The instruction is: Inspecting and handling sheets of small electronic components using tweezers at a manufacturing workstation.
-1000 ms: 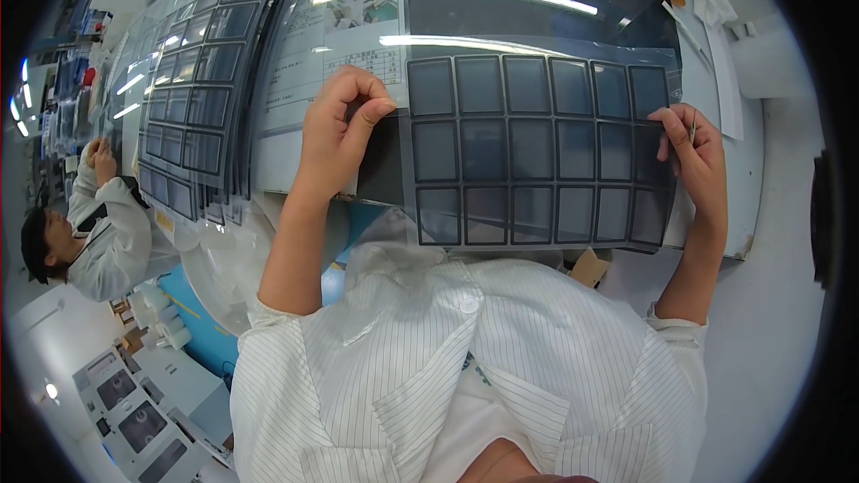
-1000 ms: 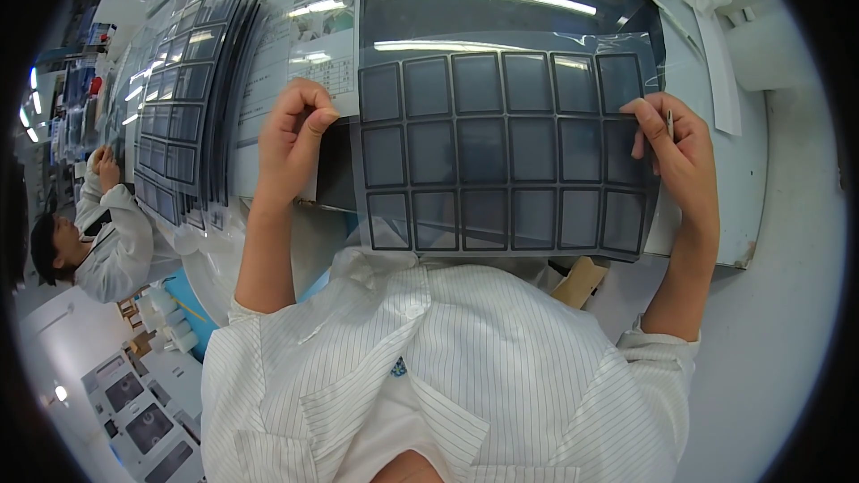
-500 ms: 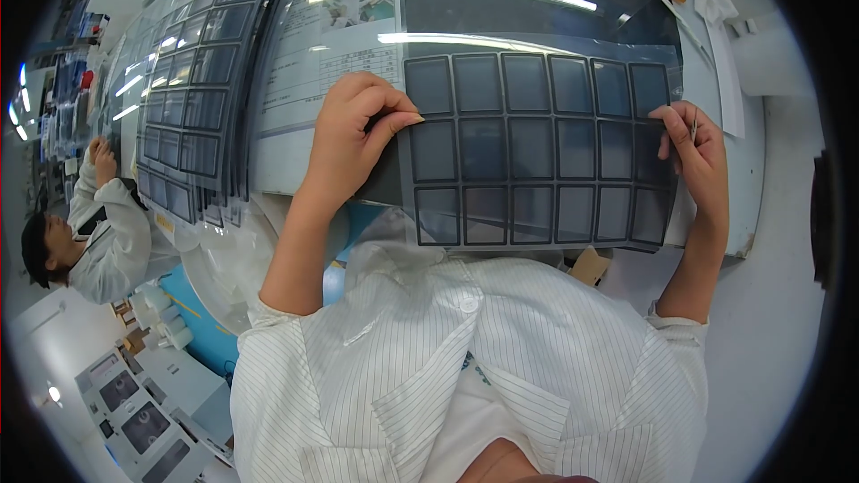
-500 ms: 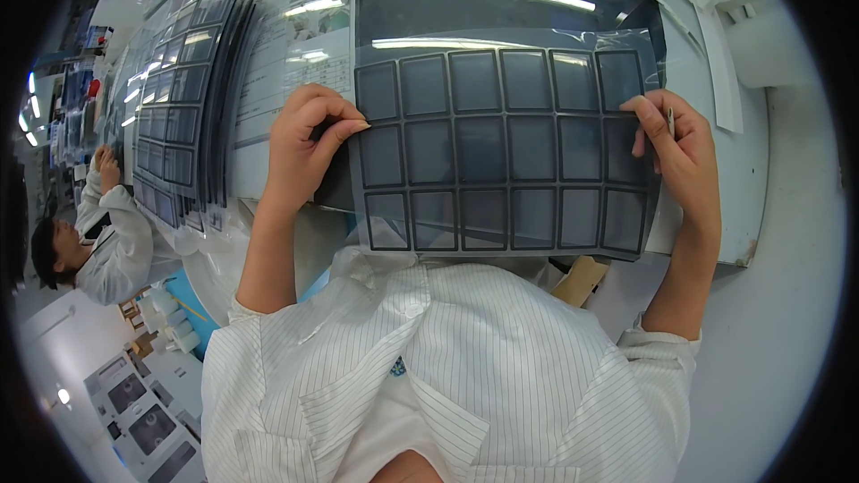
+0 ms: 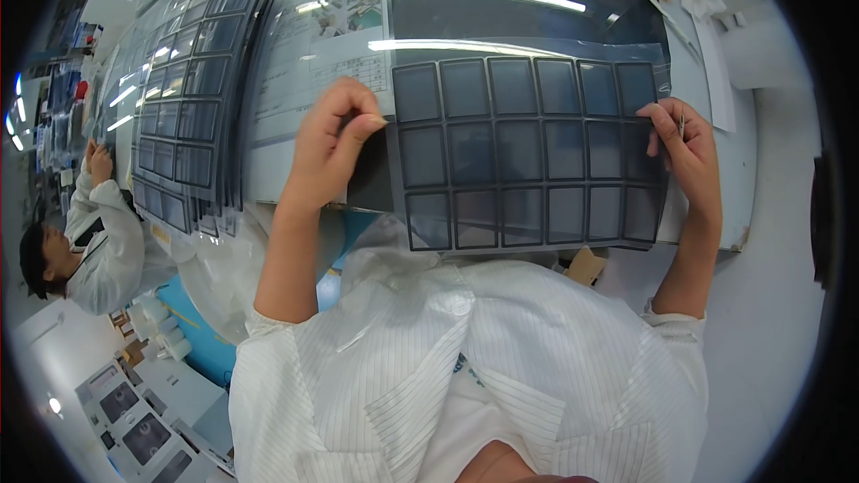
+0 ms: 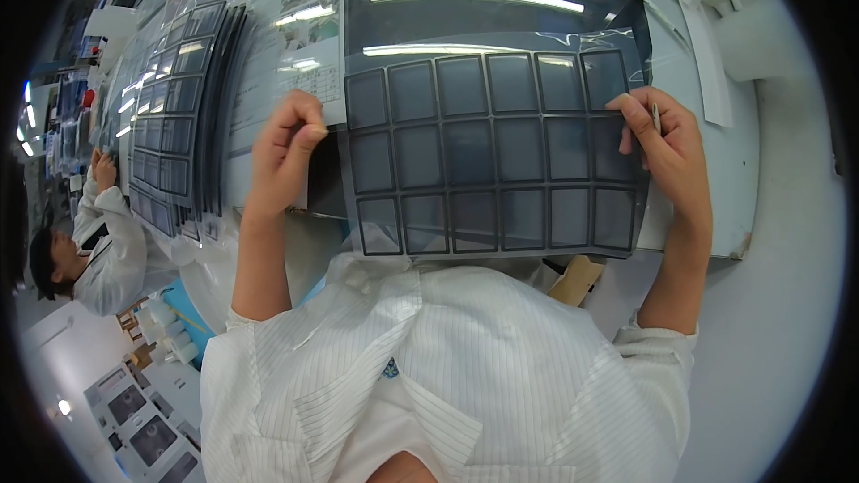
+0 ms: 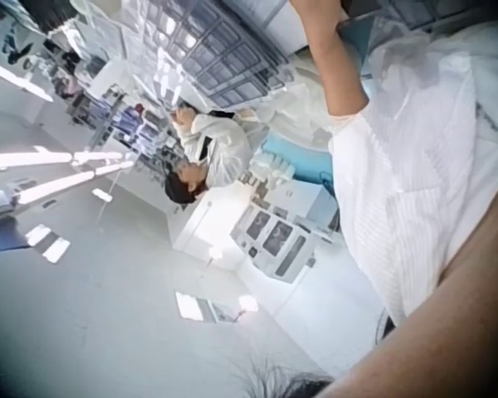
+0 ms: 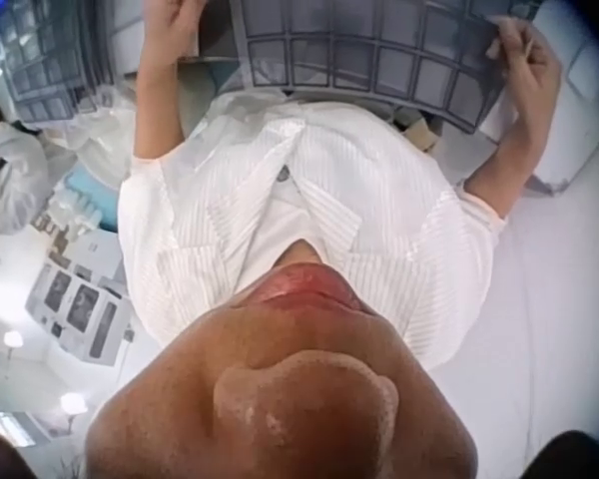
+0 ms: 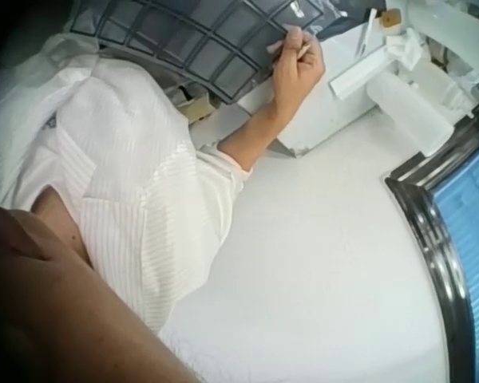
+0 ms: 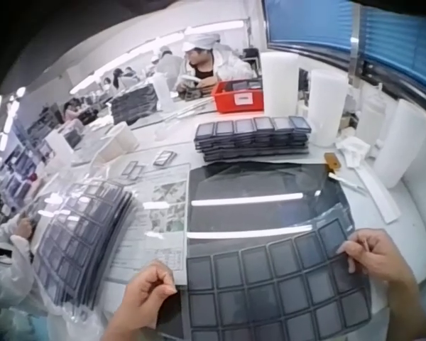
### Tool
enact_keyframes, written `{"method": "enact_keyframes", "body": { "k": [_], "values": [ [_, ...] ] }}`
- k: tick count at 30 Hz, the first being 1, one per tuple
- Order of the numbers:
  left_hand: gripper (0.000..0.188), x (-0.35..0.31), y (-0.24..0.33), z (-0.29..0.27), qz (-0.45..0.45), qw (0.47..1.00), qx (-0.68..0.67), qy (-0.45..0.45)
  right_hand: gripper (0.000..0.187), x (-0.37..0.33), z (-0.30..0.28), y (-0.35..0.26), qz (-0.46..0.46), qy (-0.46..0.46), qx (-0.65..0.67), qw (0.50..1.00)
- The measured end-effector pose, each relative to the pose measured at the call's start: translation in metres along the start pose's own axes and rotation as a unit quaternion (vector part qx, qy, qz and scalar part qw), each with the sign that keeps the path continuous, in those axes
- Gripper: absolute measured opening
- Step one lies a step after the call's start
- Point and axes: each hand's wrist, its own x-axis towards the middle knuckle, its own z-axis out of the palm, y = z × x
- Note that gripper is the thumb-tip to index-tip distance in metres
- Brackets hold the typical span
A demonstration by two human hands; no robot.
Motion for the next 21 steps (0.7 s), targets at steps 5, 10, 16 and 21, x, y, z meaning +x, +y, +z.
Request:
{"method": "enact_keyframes", "body": {
  "k": [5, 10, 16, 21],
  "values": [
    [0.028, 0.002, -0.006, -0.002, 0.01, 0.993, -0.109, 0.05, 0.026, 0.0, -0.001, 0.001, -0.005, 0.0, 0.002, 1.0],
    [0.054, -0.003, -0.012, -0.009, 0.015, 0.981, -0.181, 0.069, 0.026, 0.0, -0.001, 0.0, 0.005, -0.003, 0.007, 1.0],
    [0.059, -0.004, -0.013, -0.005, 0.026, 0.985, -0.154, 0.068, 0.026, 0.001, 0.002, -0.003, 0.011, 0.01, -0.014, 1.0],
    [0.054, -0.005, -0.014, 0.0, -0.055, 0.982, -0.165, 0.077, 0.026, -0.001, -0.004, 0.006, -0.007, 0.005, -0.03, 1.0]
  ]
}}
